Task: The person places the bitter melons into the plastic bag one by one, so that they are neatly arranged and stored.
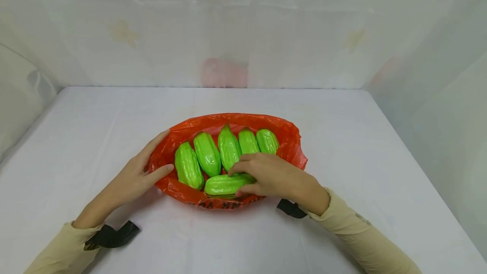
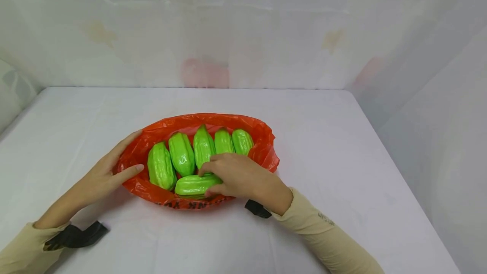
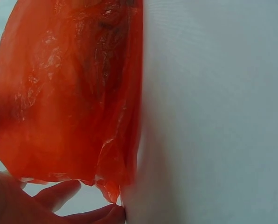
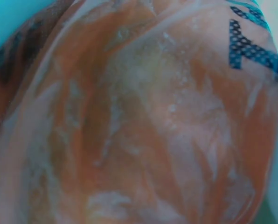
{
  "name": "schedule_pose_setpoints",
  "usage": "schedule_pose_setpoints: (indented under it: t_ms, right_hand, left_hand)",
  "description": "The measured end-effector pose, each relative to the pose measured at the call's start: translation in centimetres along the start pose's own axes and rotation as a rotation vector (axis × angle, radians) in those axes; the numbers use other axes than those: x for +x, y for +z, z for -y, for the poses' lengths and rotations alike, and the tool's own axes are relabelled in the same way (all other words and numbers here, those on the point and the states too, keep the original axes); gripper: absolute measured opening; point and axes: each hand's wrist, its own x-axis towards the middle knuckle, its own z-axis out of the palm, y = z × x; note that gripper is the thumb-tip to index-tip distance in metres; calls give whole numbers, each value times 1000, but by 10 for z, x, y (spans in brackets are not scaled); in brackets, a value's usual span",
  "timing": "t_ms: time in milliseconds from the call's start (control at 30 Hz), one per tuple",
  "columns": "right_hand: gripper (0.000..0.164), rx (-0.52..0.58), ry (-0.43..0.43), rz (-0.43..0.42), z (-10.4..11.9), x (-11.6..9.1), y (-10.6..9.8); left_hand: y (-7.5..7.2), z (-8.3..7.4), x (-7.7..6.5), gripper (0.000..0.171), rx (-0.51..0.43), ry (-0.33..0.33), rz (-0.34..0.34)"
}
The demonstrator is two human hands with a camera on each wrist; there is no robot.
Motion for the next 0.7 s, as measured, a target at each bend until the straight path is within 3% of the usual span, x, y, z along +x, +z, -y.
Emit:
schedule_pose_setpoints:
  t_ms: [500, 600, 700]
  right_hand:
    - [35, -43, 17, -16, 4, -1, -2]
    - [37, -29, 12, -71, 1, -4, -9]
    - [42, 2, 38, -186, -8, -11, -24]
  left_hand:
    - [-6, -4, 13, 75, 47, -57, 73]
    - [-10, -5, 14, 74, 55, -49, 74]
    - [-18, -6, 16, 71, 54, -21, 35]
